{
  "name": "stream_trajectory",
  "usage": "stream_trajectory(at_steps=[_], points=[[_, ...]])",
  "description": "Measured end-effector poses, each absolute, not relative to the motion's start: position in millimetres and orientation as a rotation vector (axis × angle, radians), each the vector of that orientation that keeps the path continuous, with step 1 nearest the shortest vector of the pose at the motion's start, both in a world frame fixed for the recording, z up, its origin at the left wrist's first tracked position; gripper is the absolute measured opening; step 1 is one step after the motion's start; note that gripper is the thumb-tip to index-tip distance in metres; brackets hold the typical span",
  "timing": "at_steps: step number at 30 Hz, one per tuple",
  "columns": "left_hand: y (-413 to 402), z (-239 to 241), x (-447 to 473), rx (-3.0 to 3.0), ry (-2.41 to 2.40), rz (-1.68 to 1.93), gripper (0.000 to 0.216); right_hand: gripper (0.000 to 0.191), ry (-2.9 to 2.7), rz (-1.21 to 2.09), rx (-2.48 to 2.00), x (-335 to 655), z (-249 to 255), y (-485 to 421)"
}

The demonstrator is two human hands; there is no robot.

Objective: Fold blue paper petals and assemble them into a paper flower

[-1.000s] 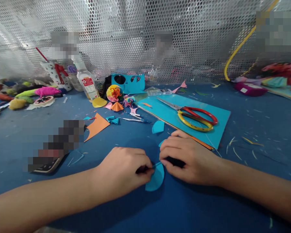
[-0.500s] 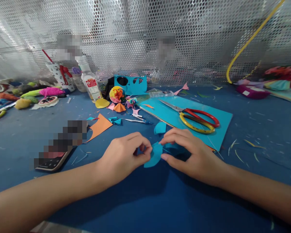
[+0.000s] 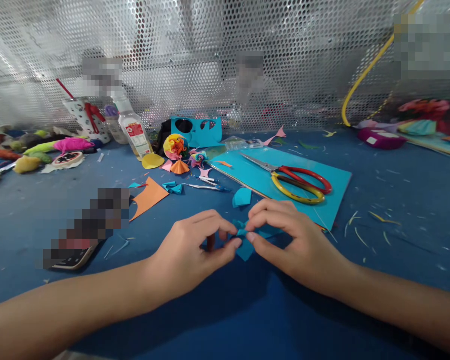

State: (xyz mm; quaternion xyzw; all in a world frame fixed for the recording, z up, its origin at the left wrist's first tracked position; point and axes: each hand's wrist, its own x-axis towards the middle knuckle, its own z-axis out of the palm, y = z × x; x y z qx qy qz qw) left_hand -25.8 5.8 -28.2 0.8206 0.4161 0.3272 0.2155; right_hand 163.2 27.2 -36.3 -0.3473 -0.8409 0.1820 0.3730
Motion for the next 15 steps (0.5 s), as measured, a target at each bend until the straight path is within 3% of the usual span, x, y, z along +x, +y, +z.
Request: stream_trajectory(at_steps=[15], points=[[-1, -16, -20, 1.956, 1.204, 0.853, 0.013, 0.009, -2.172, 0.38, -0.798, 164, -34, 21]])
